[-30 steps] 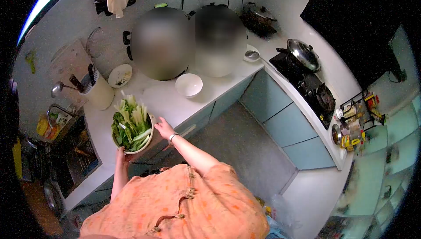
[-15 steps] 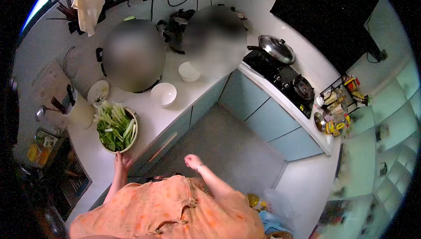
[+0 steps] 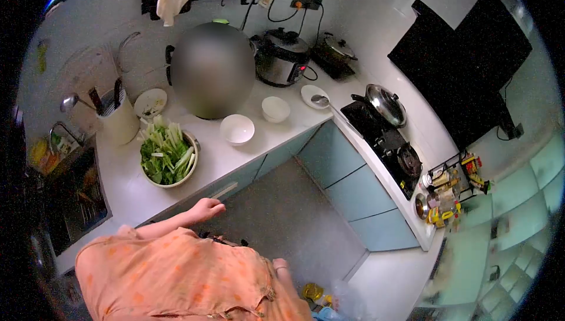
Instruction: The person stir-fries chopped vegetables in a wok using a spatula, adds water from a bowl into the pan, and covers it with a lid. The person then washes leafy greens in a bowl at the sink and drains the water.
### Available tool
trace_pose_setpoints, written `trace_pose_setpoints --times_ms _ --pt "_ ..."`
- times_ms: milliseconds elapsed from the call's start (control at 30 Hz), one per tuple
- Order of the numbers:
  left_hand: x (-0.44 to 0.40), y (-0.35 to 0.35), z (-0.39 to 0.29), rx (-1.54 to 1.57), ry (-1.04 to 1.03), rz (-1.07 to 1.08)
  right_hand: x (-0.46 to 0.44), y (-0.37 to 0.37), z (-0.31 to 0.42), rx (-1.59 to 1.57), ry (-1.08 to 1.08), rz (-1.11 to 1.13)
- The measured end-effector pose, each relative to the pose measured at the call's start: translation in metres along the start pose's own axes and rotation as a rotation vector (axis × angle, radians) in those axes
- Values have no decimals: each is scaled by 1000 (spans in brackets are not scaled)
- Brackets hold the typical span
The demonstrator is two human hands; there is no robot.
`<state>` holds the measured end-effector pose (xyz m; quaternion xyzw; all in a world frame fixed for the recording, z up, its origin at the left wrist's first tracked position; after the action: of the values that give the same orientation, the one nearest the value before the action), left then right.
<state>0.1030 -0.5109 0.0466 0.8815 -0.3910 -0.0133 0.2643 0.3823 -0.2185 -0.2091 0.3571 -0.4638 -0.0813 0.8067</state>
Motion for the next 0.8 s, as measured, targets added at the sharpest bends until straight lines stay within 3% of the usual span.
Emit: trace_pose_setpoints --times_ms 100,167,333,433,467,500,600,667,767,800 --pt "-12 -11 -6 67 -23 104 1 2 23 -391 -14 -289" --pt "-10 -9 -19 127 -17 159 40 35 81 -458 110 -423" --pt "0 -12 -38 304 -45 274 149 113 234 -445 726 -652" --pt "1 -32 -36 688 84 245 255 147 330 -191 1178 -791" --pt "0 -42 -28 837 82 385 275 142 352 -103 1297 -840" --pt "7 -44 -21 842 92 381 287 134 369 -65 1371 -815" --pt "32 -50 -12 1306 -10 629 285 91 393 24 1447 -699" --pt "50 -48 -17 1622 -97 788 281 75 390 -93 1478 -572" --pt "73 -44 -22 1571 215 397 252 61 371 -87 1425 -696" --pt "89 -27 -40 1509 459 254 250 62 364 -35 1385 -801"
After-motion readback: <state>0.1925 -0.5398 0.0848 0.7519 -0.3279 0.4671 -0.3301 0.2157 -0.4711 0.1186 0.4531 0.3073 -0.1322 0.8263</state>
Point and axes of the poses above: each hand's wrist, its own x-axis away from the middle knuckle, its own y-axis out of the back of the hand, z = x × y, the point moved 3 cm from there along -x, towards the middle knuckle
